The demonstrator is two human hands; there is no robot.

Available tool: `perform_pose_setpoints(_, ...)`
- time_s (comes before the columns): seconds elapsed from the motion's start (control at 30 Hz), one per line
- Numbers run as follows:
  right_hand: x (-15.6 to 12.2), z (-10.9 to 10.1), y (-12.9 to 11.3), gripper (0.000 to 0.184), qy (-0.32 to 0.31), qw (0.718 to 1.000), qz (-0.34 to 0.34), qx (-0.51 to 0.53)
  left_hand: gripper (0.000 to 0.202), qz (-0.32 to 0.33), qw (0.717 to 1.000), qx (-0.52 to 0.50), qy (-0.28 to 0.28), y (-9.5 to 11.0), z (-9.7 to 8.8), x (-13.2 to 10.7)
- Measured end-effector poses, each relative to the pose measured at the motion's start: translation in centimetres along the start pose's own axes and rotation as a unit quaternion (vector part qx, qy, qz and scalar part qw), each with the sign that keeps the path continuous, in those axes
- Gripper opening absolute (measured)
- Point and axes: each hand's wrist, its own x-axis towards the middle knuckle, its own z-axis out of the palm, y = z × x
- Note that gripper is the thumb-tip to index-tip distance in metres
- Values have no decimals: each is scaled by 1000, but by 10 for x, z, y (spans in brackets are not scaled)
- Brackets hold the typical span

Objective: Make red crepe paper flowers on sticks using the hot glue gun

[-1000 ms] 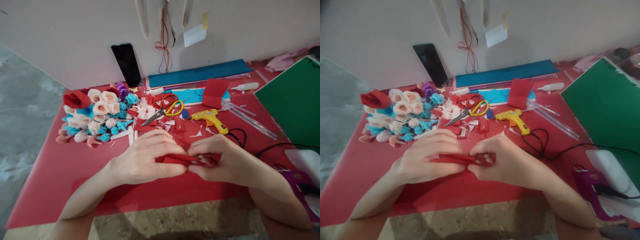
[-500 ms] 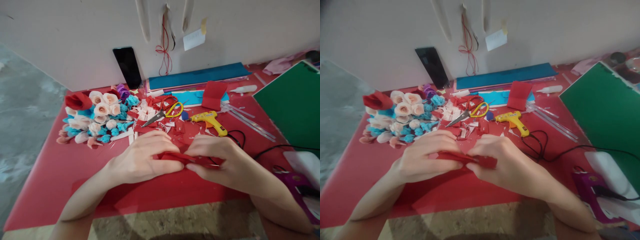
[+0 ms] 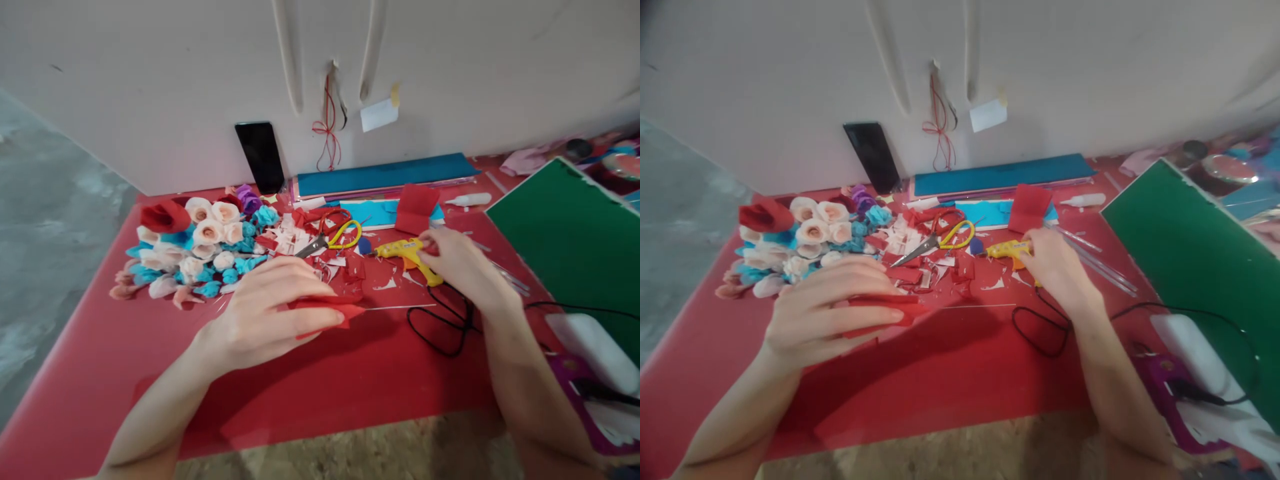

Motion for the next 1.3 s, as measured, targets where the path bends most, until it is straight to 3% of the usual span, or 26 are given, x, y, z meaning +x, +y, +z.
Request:
perform_pose_setpoints(0.13,8,28,31,28,-91,995,26,-41,9,-11,1000,8,8,1,-5,0)
perform_pose_setpoints(0.3,10,40,46,30,-94,993,58,-35,7,-80,997,-12,-9,2,-8,1)
perform_pose_setpoints(0.57,11,33,40,34,-28,993,92,66,2,-125,991,-6,43,0,-12,-4)
perform_pose_setpoints(0.77,-6,12,18,32,-20,972,115,204,2,-127,989,21,71,4,-16,-4)
perform_pose_setpoints(0.87,-21,-5,4,31,21,964,95,249,4,-126,988,-1,83,4,-16,-3)
perform_pose_setpoints(1.07,-54,-28,-29,53,160,953,59,249,4,-74,991,52,96,6,-20,-2)
perform_pose_setpoints(1.2,-75,-26,-55,59,300,944,15,133,3,-52,991,85,90,12,-23,-1)
perform_pose_setpoints(1.23,-80,-22,-60,55,317,943,-6,104,3,-48,991,85,86,13,-23,-1)
perform_pose_setpoints(1.3,-88,-14,-65,52,328,933,-42,144,2,-45,992,85,87,16,-24,0)
